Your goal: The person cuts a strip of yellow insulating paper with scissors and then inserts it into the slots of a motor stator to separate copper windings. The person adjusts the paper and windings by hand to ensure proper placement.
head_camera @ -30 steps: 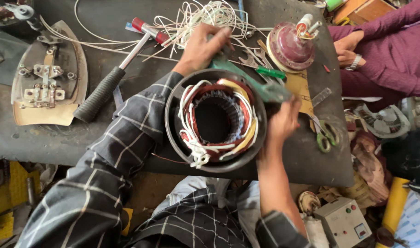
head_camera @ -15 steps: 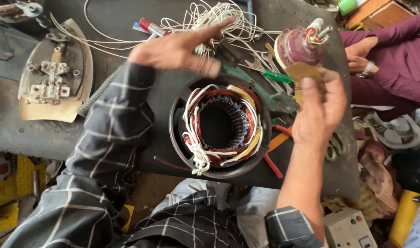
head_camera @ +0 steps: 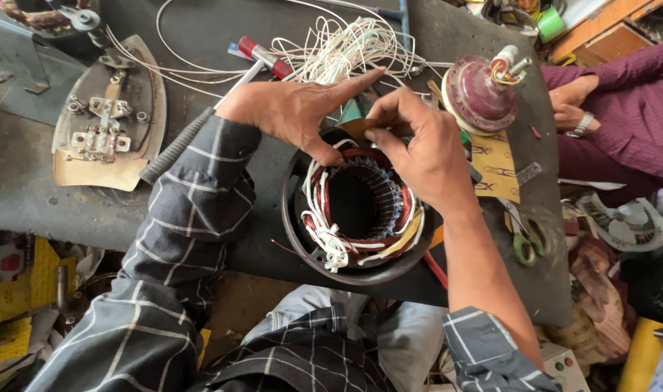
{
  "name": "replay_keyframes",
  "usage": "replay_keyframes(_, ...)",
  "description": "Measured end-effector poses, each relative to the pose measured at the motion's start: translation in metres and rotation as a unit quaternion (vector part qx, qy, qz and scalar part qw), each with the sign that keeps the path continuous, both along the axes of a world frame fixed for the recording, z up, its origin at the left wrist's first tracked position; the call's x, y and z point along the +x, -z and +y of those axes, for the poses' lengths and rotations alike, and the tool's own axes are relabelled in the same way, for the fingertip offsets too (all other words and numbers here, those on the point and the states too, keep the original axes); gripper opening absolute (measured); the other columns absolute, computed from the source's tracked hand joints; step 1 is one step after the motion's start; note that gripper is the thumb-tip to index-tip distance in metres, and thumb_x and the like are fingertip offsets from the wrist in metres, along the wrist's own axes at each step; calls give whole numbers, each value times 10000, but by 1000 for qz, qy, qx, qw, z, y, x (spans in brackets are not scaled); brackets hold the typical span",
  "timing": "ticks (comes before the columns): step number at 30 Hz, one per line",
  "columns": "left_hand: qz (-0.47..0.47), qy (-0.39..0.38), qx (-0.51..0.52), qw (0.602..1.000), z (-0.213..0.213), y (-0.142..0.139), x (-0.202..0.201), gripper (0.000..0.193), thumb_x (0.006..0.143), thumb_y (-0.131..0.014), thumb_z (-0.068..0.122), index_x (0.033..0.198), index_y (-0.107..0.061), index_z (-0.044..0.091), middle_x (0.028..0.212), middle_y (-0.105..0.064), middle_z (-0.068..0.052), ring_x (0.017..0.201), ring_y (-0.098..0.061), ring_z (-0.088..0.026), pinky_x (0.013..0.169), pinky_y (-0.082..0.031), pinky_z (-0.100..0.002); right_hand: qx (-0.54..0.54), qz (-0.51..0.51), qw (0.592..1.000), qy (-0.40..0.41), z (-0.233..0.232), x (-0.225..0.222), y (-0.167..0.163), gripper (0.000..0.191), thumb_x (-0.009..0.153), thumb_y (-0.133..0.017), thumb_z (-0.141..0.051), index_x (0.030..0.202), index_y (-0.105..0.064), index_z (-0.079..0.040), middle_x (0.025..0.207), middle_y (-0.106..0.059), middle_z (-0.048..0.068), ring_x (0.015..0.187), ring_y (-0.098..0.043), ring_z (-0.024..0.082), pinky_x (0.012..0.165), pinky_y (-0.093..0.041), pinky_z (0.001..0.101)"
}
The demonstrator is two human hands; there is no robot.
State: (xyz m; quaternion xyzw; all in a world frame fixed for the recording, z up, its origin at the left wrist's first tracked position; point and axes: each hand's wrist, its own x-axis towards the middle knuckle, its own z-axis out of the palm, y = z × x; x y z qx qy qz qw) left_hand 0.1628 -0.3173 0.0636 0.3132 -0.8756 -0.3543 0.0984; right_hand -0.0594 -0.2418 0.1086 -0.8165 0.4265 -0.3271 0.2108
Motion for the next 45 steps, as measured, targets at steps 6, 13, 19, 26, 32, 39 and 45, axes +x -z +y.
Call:
replay_keyframes(6,81,43,-60,994,-8,12,3,1331,671,-868,401,1643,2,135,1422,-568,-300,1150,-675,-404,937,-544,-444,40,21,999,-8,1,-1,4,198,928,-714,37,1114,-665,-9,1001,-780,78,940,-766,143,842,-594,289)
replay_keyframes(13,52,27,-38,998,-3,8,5,1355,676,-864,462,1643,41,174,1341,-610,-303,1076,-706,-411,899,-551,-456,95,6,995,-24,0,3,8,132,949,-681,22,1072,-674,-23,988,-789,64,947,-763,133,863,-595,283)
replay_keyframes(19,-12,-9,-32,999,6,-1,6,1380,685,-855,525,1646,78,194,1161,-684,-329,1033,-716,-420,884,-551,-476,81,-4,996,-30,-2,7,12,128,957,-651,47,1066,-664,-19,966,-772,68,940,-766,140,844,-603,283)
replay_keyframes(26,195,-40,-129,971,50,33,26,1157,904,-799,438,1666,-6,81,1443,-541,-373,1226,-617,-478,1045,-480,-474,40,3,997,-64,7,3,13,132,937,-703,40,1045,-720,-34,971,-789,60,932,-773,143,839,-599,276)
replay_keyframes(32,291,-217,-27,931,92,53,13,1025,853,-752,365,1674,-181,139,1293,-721,-257,1296,-662,-380,1093,-471,-410,-8,42,997,-61,13,4,7,163,871,-742,62,1001,-749,-36,941,-754,75,876,-749,173,757,-560,303)
replay_keyframes(39,311,-222,-8,924,99,44,13,1024,863,-786,301,1682,-181,196,1260,-747,-221,1272,-683,-300,1072,-477,-388,-55,52,991,-108,19,7,5,200,845,-776,53,1011,-755,-57,971,-730,73,887,-740,200,763,-571,306)
replay_keyframes(45,361,-216,112,900,110,36,8,999,868,-796,210,1669,-199,190,1271,-744,-209,1214,-679,-183,1018,-511,-323,-106,69,986,-111,25,1,4,161,850,-825,-47,997,-766,-74,946,-723,66,837,-718,221,719,-542,337)
